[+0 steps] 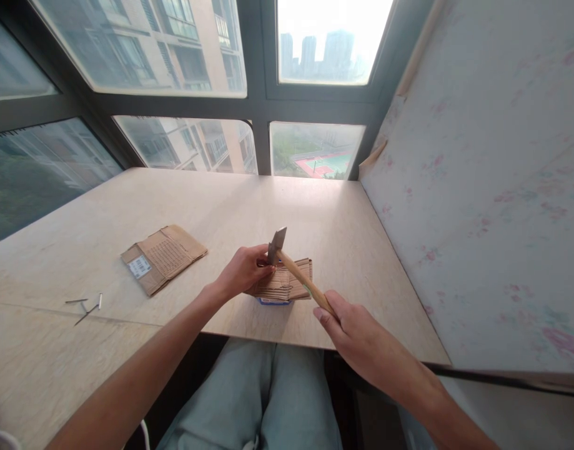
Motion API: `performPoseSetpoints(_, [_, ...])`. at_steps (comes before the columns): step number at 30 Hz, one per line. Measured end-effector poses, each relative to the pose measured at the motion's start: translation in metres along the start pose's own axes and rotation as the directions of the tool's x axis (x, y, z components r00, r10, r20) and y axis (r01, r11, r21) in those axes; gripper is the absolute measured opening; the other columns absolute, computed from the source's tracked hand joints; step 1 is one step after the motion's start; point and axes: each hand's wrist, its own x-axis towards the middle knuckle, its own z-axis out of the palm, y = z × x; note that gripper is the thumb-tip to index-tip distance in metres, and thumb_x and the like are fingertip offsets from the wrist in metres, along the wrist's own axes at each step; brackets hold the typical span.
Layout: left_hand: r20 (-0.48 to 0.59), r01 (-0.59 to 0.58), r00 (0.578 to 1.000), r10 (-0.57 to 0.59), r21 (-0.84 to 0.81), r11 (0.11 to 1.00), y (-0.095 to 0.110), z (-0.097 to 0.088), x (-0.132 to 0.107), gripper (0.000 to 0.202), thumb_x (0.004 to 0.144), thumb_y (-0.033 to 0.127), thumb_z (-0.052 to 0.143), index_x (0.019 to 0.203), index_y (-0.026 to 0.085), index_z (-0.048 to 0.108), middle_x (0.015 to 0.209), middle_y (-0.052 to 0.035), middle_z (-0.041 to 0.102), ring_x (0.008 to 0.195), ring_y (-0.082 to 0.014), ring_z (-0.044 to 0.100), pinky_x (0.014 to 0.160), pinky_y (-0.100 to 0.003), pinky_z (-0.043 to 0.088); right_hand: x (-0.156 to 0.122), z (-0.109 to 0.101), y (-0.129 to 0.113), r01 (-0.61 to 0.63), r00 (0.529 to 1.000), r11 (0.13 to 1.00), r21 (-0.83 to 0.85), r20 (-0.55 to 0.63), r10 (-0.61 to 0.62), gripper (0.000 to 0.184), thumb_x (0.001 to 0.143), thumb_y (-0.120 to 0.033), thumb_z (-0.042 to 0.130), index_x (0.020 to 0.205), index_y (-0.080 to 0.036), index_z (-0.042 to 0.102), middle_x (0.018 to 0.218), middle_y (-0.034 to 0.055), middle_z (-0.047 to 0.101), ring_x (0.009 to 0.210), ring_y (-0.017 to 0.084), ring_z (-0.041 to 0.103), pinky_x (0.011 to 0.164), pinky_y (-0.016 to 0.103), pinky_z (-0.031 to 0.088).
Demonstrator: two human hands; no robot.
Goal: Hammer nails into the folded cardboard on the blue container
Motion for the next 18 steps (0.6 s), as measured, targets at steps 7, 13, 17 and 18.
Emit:
performPoseSetpoints(7, [-0.01,0.016,1.0,-0.016,-0.006,1.0,0.0005,0.0003,-0.0001,0.021,0.077,0.01,0.064,0.094,0.019,0.072,0.087,-0.0032,0.078,0.083,-0.0209,0.074,0.075,-0.029,0.058,-0.0004,0.0013,0.002,0.011,1.0,0.999,0.047,0.001,-0.011,0.035,0.1,-0.052,0.032,0.085,-0.024,0.046,0.072,-0.0011,0.054,0.066,0.019,0.052,0.063,0.032,0.036])
performPoseSetpoints(13, [-0.004,0.019,1.0,-0.019,0.001,1.0,0.0017,-0.0009,0.0,0.038,0.075,0.006,0.064,0.109,0.021,0.071,0.089,-0.0022,0.078,0.081,-0.0198,0.074,0.074,-0.028,0.057,0.001,0.0014,0.0016,-0.003,0.999,1.0,0.015,0.043,0.002,0.032,0.099,-0.049,0.031,0.084,-0.024,0.045,0.071,-0.0008,0.053,0.066,0.02,0.052,0.064,0.033,0.035])
performPoseSetpoints(17, [-0.008,0.026,1.0,-0.026,0.01,1.0,0.0026,-0.0008,-0.0001,0.028,0.076,0.007,0.064,0.1,0.02,0.072,0.088,-0.0029,0.078,0.083,-0.0206,0.074,0.074,-0.028,0.057,-0.0024,0.0001,0.0004,0.0,1.0,0.999,0.04,0.004,0.0,0.034,0.099,-0.051,0.032,0.082,-0.024,0.044,0.07,-0.0017,0.051,0.065,0.018,0.05,0.062,0.032,0.035])
performPoseSetpoints(18, [-0.013,0.029,0.999,-0.029,0.018,0.999,0.0023,-0.0005,-0.0001,0.022,0.076,0.008,0.064,0.094,0.019,0.071,0.086,-0.0035,0.078,0.082,-0.0211,0.074,0.072,-0.028,0.056,-0.0035,-0.0002,-0.0002,0.006,1.0,0.999,0.05,-0.013,-0.005,0.035,0.099,-0.052,0.032,0.082,-0.024,0.044,0.07,-0.002,0.051,0.064,0.018,0.05,0.061,0.031,0.035])
